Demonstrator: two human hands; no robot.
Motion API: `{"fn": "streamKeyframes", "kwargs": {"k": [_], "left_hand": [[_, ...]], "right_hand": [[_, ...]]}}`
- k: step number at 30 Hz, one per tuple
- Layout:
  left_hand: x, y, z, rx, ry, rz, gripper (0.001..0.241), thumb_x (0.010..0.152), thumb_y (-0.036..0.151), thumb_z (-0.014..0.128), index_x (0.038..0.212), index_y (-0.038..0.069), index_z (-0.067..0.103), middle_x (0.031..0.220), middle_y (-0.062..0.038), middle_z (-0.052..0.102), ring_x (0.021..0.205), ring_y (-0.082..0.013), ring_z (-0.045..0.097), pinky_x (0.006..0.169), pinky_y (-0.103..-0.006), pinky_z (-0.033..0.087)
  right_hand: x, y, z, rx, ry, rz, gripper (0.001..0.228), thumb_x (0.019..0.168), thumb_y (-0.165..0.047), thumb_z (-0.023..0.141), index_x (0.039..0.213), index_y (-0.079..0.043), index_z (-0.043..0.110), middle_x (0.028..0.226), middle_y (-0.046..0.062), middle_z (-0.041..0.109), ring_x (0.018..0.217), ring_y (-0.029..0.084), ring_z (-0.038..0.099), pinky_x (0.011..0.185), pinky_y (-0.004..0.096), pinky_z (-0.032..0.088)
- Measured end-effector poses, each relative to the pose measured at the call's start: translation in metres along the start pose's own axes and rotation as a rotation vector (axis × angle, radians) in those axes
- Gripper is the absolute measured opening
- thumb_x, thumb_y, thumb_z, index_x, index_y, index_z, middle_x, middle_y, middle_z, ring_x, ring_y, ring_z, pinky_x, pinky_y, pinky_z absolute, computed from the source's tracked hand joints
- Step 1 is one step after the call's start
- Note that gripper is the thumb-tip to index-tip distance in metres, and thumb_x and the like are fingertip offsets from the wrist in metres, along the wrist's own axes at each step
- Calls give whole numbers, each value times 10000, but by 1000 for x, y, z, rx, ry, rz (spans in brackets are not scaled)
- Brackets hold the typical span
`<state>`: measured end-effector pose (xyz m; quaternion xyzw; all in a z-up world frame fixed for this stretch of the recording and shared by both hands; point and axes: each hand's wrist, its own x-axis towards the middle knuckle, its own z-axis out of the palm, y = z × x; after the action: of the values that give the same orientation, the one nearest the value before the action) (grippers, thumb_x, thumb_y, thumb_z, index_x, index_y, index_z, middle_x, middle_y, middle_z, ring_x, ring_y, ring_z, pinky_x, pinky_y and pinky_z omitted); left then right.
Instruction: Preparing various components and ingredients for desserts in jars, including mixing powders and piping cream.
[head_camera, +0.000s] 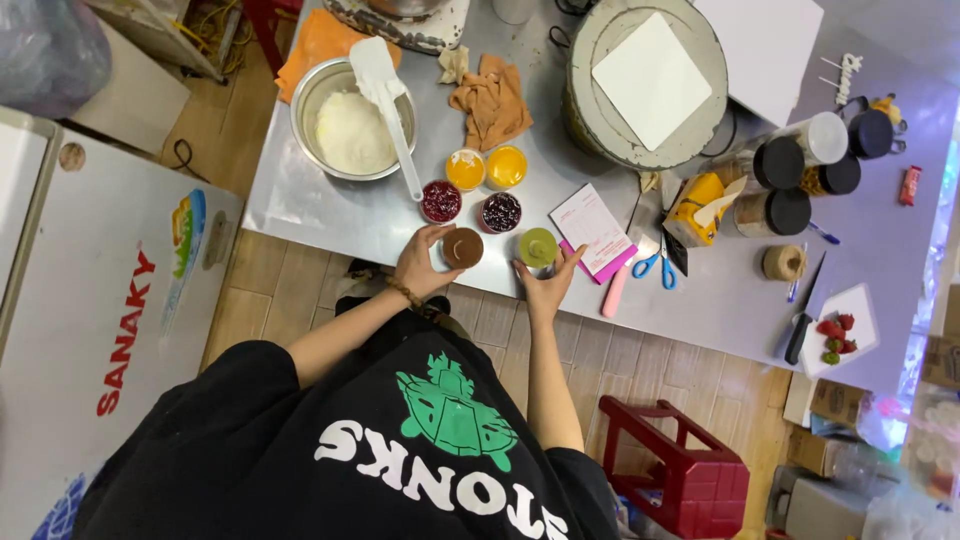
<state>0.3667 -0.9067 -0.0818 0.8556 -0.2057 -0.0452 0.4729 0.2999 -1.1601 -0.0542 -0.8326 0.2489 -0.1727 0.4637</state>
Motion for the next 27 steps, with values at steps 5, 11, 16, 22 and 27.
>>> {"fn": "streamKeyframes", "kwargs": {"k": [5, 11, 16, 22, 27], "left_hand": [[10, 5, 8, -151, 90, -73, 864, 697, 267, 935, 1329, 29, 395, 1409, -115, 574, 1302, -261, 600, 1110, -377, 490], [7, 34, -38, -105, 28, -81, 894, 646, 208, 930, 1372, 36, 437, 1409, -140, 588, 1233, -296, 598, 1059, -393, 484], [-22, -38, -82, -264, 76, -330, 510, 855, 174, 780, 1305, 68, 564, 1307, -79, 673, 1187, -232, 675, 989, -367, 549], [25, -58, -173, -793, 362, -899, 327, 931, 239, 687, 1158, 39, 561, 1145, -107, 720, 1019, -229, 728, 869, -346, 557], [23, -77, -190, -31, -285, -463, 366, 892, 260, 688, 1176, 45, 605, 1116, -112, 726, 1036, -239, 711, 901, -355, 547]], "right_hand": [[4, 0, -2, 10, -84, -24, 1416, 671, -206, 980, 1631, 11, -37, 1396, 216, 606, 1333, 320, 553, 1162, 384, 371], [0, 11, -2, 35, -75, -26, 1359, 711, -198, 965, 1626, 39, -12, 1492, 248, 516, 1409, 334, 491, 1205, 402, 323], [-54, 26, -18, -141, 112, 35, 923, 874, -150, 813, 1591, 61, 273, 1483, 219, 522, 1354, 341, 517, 1141, 436, 388], [-102, 12, -48, -206, 384, 120, 629, 937, -18, 721, 1506, 1, 455, 1363, 173, 555, 1204, 304, 550, 994, 423, 460], [-85, -6, -61, -242, 622, 114, 537, 949, 19, 692, 1456, -12, 518, 1327, 140, 582, 1158, 259, 560, 967, 374, 462]]}}
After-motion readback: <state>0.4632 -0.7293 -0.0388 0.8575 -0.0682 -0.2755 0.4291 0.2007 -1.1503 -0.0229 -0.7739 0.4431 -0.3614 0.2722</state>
